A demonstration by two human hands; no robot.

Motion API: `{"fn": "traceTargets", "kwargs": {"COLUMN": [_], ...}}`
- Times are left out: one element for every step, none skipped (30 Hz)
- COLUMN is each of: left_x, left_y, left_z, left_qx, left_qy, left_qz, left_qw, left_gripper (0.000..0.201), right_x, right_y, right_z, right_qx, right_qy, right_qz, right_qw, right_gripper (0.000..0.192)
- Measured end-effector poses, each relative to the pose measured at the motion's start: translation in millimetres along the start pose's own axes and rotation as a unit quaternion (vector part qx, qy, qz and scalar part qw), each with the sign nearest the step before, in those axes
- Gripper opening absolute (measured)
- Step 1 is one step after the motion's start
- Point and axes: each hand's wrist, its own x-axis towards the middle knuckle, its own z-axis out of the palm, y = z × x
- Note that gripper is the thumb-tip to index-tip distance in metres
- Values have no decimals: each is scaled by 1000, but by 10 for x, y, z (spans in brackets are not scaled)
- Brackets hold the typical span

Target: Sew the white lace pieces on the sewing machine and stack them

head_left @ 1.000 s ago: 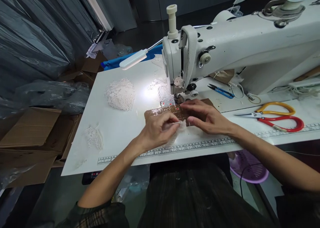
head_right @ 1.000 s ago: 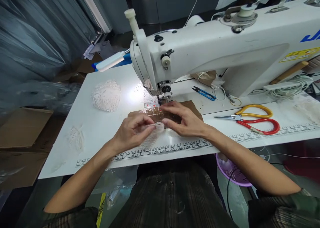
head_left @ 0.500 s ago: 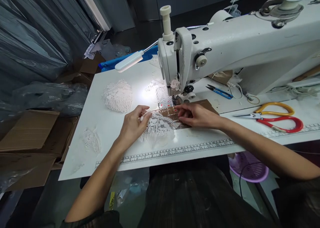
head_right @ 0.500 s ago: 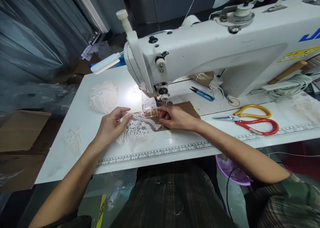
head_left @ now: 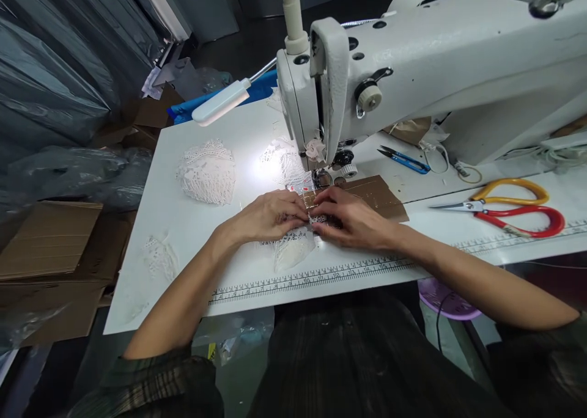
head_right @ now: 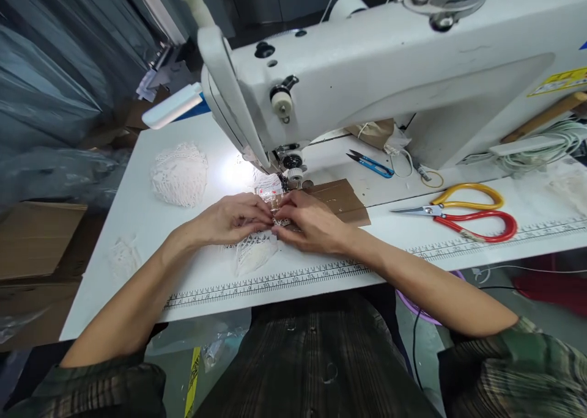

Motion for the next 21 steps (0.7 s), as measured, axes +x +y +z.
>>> {"fn": "traceTargets", "kwargs": {"left_x": [-15, -35, -56, -76, -92, -103, -106, -102, -92, -75, -54, -30, -6, 17, 38, 55, 68, 78, 85, 90, 94], "left_y": [-14, -33, -53, -75, -94, -111, -125, -136, -146, -156, -168, -185, -209, -238, -273, -311, -350, -385, -413, -430, -435], "left_z": [20, 46, 77, 109, 137, 157, 166, 160, 141, 111, 74, 36, 2, -21, -33, -32, -19, 2, 26, 49, 67], "left_qx": [4, 15, 32, 51, 71, 91, 106, 117, 123, 125, 121, 111, 94, 71, 46, 19, -6, -26, -41, -48, -48], "left_qy": [-8, -1, 18, 44, 70, 93, 110, 121, 129, 134, 133, 124, 106, 83, 60, 44, 35, 36, 43, 52, 60], "left_qz": [6, 6, 1, -6, -14, -17, -17, -12, -5, 1, 6, 9, 11, 9, 5, -3, -12, -22, -31, -35, -33], "left_qw": [1000, 1000, 999, 998, 995, 991, 988, 986, 984, 983, 984, 986, 990, 994, 997, 999, 999, 999, 998, 997, 997], "left_gripper": [16, 16, 17, 17, 17, 17, 17, 16, 16, 16, 16, 16, 16, 17, 17, 17, 17, 17, 16, 15, 15], "right_x": [-5, -10, -16, -21, -27, -31, -33, -34, -31, -28, -23, -17, -13, -9, -7, -8, -10, -13, -17, -21, -24], "right_y": [-17, -25, -21, -9, 12, 36, 62, 86, 105, 120, 129, 133, 135, 136, 139, 144, 153, 164, 178, 191, 202], "right_z": [4, -3, -20, -44, -74, -104, -133, -157, -174, -184, -186, -181, -172, -160, -147, -135, -125, -116, -110, -107, -106], "right_qx": [-9, -18, -27, -37, -44, -48, -49, -50, -50, -50, -51, -50, -46, -40, -33, -28, -24, -21, -20, -20, -17], "right_qy": [-22, -38, -45, -43, -32, -17, 1, 19, 35, 50, 63, 74, 83, 88, 91, 92, 92, 90, 89, 86, 84], "right_qz": [-21, -38, -51, -56, -57, -53, -46, -39, -30, -22, -13, -6, 0, 4, 8, 10, 13, 17, 22, 27, 33], "right_qw": [999, 998, 997, 997, 997, 997, 998, 998, 998, 997, 997, 996, 996, 995, 995, 995, 995, 996, 996, 996, 996], "right_gripper": [25, 23, 23, 25, 27, 29, 29, 30, 29, 28, 26, 24, 22, 20, 18, 17, 16, 16, 17, 18, 19]}}
